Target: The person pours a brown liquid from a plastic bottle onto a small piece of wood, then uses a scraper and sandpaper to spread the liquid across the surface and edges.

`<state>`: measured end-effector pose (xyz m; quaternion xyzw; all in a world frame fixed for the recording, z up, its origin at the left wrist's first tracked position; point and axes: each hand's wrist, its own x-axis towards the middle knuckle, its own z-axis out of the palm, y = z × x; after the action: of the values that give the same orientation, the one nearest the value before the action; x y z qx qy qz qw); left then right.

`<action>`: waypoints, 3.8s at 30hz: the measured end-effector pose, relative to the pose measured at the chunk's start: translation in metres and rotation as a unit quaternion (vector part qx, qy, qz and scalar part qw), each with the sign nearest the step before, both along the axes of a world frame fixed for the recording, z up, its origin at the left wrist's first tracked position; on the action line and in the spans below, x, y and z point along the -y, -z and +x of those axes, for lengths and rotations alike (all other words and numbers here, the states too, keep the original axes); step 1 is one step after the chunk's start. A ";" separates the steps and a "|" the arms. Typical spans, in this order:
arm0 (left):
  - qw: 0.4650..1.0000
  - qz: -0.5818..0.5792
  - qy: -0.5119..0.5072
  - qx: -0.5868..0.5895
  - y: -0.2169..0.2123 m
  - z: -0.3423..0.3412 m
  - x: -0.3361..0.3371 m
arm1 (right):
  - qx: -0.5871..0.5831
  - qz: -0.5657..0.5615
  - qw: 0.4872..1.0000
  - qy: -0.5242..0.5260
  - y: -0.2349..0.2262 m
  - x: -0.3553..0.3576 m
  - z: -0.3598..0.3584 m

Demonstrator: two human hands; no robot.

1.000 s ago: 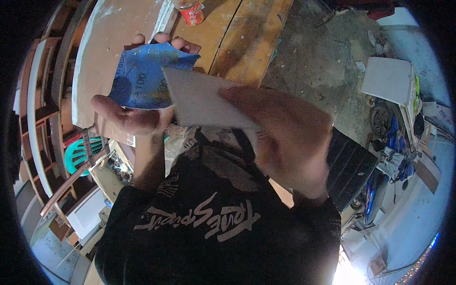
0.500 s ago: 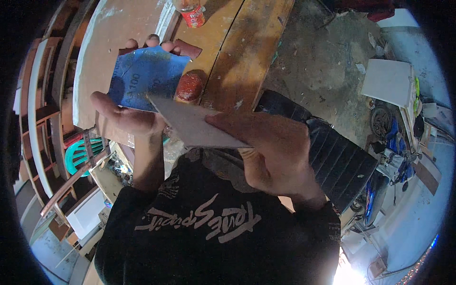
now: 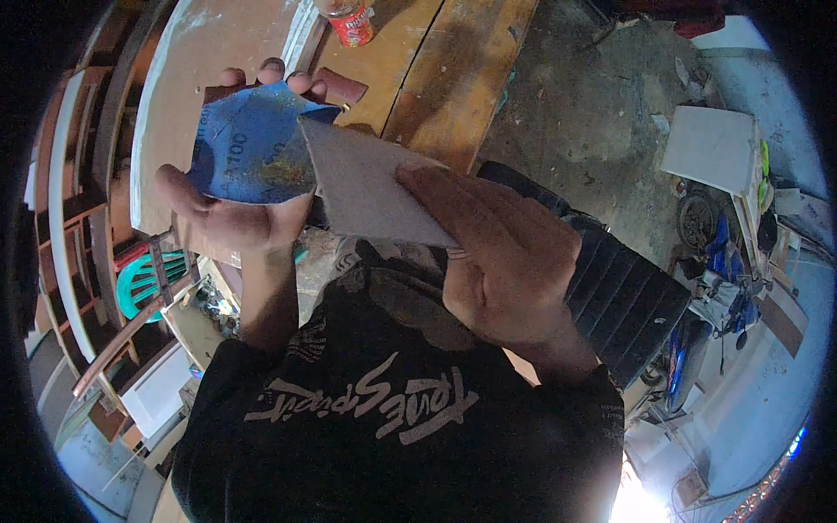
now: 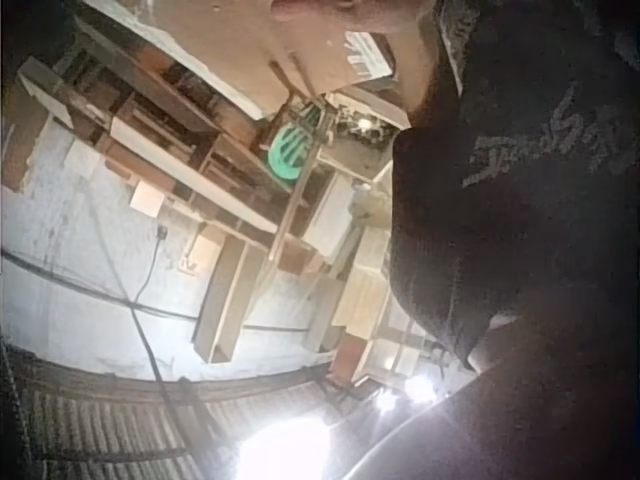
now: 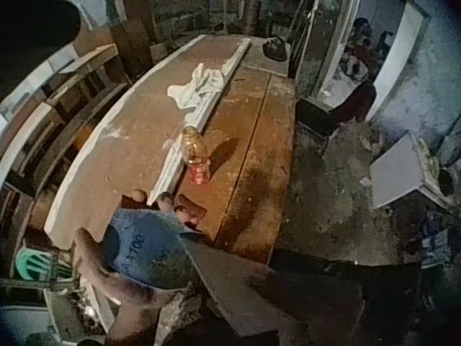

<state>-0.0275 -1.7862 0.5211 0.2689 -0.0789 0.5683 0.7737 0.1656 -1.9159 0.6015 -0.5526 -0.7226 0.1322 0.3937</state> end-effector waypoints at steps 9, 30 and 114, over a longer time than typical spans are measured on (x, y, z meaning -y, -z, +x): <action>0.992 0.059 -0.012 -0.113 0.020 0.016 0.009 | -0.037 -0.026 0.999 0.014 -0.004 -0.012 -0.012; 0.978 -0.123 0.098 -0.141 0.091 0.054 0.025 | -0.407 -0.207 0.886 0.085 0.042 0.038 0.060; 0.887 -0.205 -0.167 -0.379 0.060 -0.017 0.011 | 0.160 -0.049 0.963 -0.211 0.026 -0.130 -0.029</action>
<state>-0.0446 -1.7972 0.4612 0.3078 0.3845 0.5473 0.6767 0.1369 -1.7855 0.5760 -0.4200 -0.8691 0.1571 0.2088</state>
